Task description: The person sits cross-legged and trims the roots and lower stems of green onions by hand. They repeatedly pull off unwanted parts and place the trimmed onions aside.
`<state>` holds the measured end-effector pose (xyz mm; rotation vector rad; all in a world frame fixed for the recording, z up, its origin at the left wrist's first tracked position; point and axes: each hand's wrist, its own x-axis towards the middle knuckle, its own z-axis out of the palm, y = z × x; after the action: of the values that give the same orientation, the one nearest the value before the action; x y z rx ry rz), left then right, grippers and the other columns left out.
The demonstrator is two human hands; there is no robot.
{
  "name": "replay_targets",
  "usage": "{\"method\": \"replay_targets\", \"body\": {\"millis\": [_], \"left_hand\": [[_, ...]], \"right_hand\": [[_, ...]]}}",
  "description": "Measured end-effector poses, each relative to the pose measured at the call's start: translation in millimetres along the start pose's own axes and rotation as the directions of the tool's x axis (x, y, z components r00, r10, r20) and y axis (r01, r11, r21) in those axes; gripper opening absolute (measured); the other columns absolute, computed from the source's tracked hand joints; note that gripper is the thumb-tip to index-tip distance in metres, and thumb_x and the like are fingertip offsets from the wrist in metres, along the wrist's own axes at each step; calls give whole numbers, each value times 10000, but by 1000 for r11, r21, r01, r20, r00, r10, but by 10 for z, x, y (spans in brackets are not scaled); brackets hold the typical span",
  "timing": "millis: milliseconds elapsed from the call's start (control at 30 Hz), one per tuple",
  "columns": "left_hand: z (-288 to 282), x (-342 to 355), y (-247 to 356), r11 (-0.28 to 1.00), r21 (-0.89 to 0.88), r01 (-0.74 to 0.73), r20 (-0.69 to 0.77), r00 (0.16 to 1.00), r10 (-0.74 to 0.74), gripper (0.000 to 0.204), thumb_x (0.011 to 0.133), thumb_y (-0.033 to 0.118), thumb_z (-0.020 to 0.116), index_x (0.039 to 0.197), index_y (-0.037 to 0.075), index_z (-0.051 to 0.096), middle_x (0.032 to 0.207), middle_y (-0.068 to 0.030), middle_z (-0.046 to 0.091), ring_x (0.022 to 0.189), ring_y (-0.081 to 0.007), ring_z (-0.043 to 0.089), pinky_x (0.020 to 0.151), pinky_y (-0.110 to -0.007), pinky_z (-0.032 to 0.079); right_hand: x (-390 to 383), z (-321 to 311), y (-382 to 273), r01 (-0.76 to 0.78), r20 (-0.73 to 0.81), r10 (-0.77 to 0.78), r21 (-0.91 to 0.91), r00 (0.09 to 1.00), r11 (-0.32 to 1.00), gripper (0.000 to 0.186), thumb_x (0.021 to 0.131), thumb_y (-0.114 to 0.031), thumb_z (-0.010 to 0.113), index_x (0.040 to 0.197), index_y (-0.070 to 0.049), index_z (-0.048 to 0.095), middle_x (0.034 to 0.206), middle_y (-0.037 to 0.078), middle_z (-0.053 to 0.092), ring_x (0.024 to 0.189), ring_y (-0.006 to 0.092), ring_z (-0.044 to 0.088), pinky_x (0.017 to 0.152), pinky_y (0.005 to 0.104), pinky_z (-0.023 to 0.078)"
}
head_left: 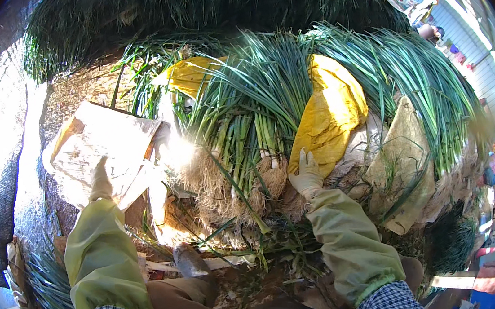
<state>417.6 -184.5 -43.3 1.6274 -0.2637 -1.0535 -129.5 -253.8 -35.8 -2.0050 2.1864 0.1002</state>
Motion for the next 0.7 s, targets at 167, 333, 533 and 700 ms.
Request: {"method": "replay_targets", "body": {"millis": [167,333,533,700], "left_hand": [[1109,-38,-232,849,487,-206,400,917,-7,755,786,451,662,1347,37,373,1245,-105,483,1116,-221,458,950,-341,346],[1754,-241,-612,723,572,-388,503,862,64,928,678,441,763,1321,-76,338,1136,-144,573,995,-217,554,880,-295,429],[1890,-390,-745,846,479,-233,443,897,-4,906,695,394,780,1328,-66,324,1200,-167,525,1072,-246,526,920,-315,431],[1929,-233,-830,773,627,-96,294,948,-120,982,677,452,764,1336,-79,265,1203,-219,491,1025,-279,557,794,-316,495]], "right_hand": [[298,-55,279,-324,167,281,364,945,873,666,825,-256,562,1408,-77,293,1279,198,474,1173,339,448,978,397,362],[155,-219,567,84,-3,-85,217,996,973,603,832,-232,518,1387,-74,345,1310,199,449,1192,353,431,998,409,341],[-120,13,428,219,-96,-234,-143,968,965,667,807,-329,554,1396,-131,311,1268,154,445,1158,335,423,988,458,290],[138,-39,433,232,-19,-240,-193,970,953,460,829,-250,520,1247,-67,460,1074,176,534,973,331,521,810,436,404]]}}
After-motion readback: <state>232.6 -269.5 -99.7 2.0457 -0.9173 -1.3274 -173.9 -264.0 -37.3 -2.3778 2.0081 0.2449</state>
